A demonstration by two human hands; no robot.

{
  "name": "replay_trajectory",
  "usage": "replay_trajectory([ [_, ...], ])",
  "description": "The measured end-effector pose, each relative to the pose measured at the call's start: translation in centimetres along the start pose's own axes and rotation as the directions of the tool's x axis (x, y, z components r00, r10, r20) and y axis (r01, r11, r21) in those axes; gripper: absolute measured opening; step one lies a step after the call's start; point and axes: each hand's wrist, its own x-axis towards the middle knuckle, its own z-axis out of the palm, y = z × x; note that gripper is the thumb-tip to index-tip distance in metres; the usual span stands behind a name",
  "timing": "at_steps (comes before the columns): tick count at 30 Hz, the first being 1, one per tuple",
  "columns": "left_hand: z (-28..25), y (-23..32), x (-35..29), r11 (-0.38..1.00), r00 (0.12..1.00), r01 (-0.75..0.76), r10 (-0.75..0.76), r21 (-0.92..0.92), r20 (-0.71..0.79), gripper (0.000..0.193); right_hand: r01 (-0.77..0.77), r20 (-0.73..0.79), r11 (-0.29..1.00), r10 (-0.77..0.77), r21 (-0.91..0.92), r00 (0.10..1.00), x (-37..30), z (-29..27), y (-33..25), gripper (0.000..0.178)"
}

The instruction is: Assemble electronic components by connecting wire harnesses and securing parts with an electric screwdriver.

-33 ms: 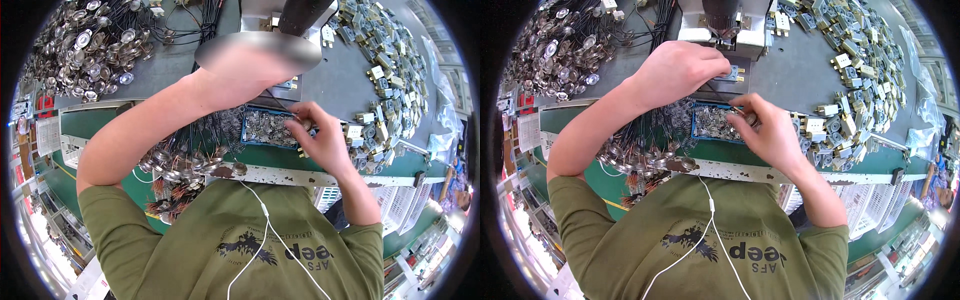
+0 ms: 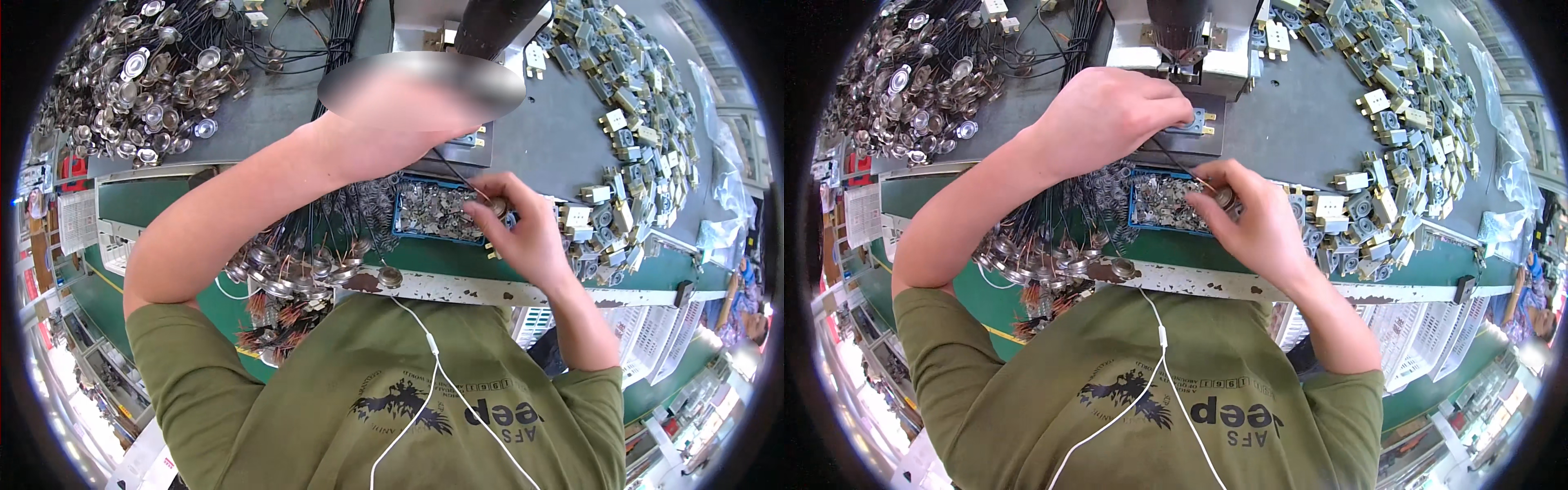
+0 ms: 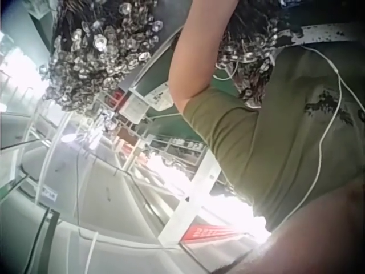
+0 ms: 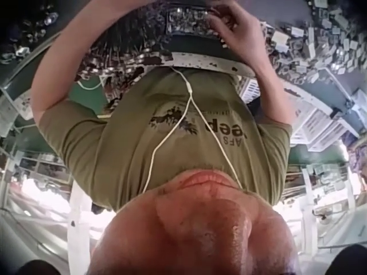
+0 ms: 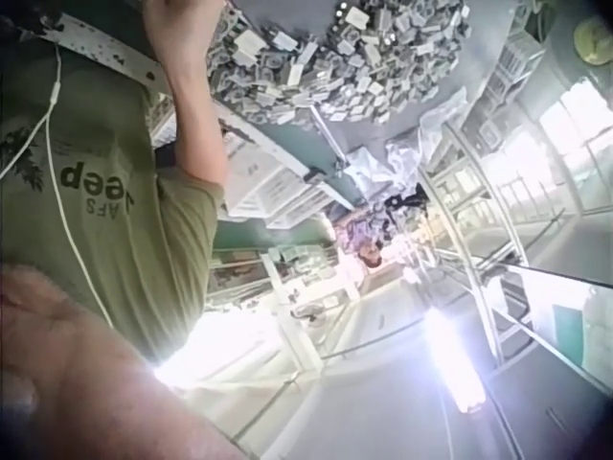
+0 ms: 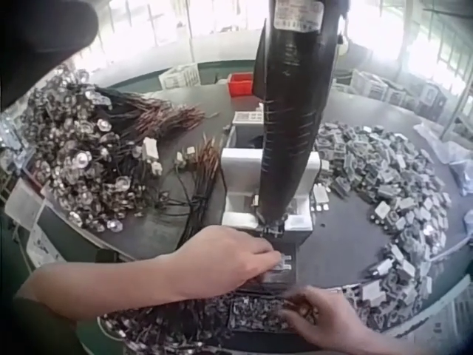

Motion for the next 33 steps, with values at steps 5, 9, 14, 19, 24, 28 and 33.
replay_trajectory([
  [5,0.0,0.3,-0.3,1.000,1.000,0.005,-0.005,0.027,-0.003,0.014,-0.005,0.051,0.998,0.002,0.061,0.999,-0.5,-0.1,0.3,0.033],
  [9,-0.3,0.5,-0.5,0.999,0.993,-0.011,0.006,-0.038,-0.120,0.016,-0.132,0.027,0.799,0.143,0.587,0.989,-1.1,0.0,0.1,0.048],
  [14,-1.8,0.6,-1.9,0.941,0.993,-0.068,0.096,-0.332,0.070,0.015,-0.078,0.035,0.868,0.070,0.491,0.997,0.0,-1.6,-1.3,0.050],
  [19,-2.1,-0.3,-2.7,0.948,0.996,-0.057,0.074,-0.314,0.043,0.014,-0.019,0.072,0.956,-0.002,0.293,0.997,2.0,-2.0,-0.5,0.049],
  [24,-3.5,-0.9,-2.9,0.953,1.000,0.007,0.000,-0.302,0.020,0.014,-0.153,0.145,0.748,0.077,0.646,0.986,2.8,-1.7,-0.2,0.054],
  [28,-3.7,-1.0,-3.4,0.949,1.000,0.014,-0.018,-0.315,-0.012,0.014,-0.178,0.162,0.668,0.087,0.722,0.983,3.1,-1.4,-0.8,0.052],
  [33,-3.0,-0.1,-3.3,0.957,0.997,0.042,-0.060,-0.286,-0.057,0.011,-0.149,-0.029,0.857,0.188,0.493,0.982,2.3,-0.9,-1.2,0.045],
])
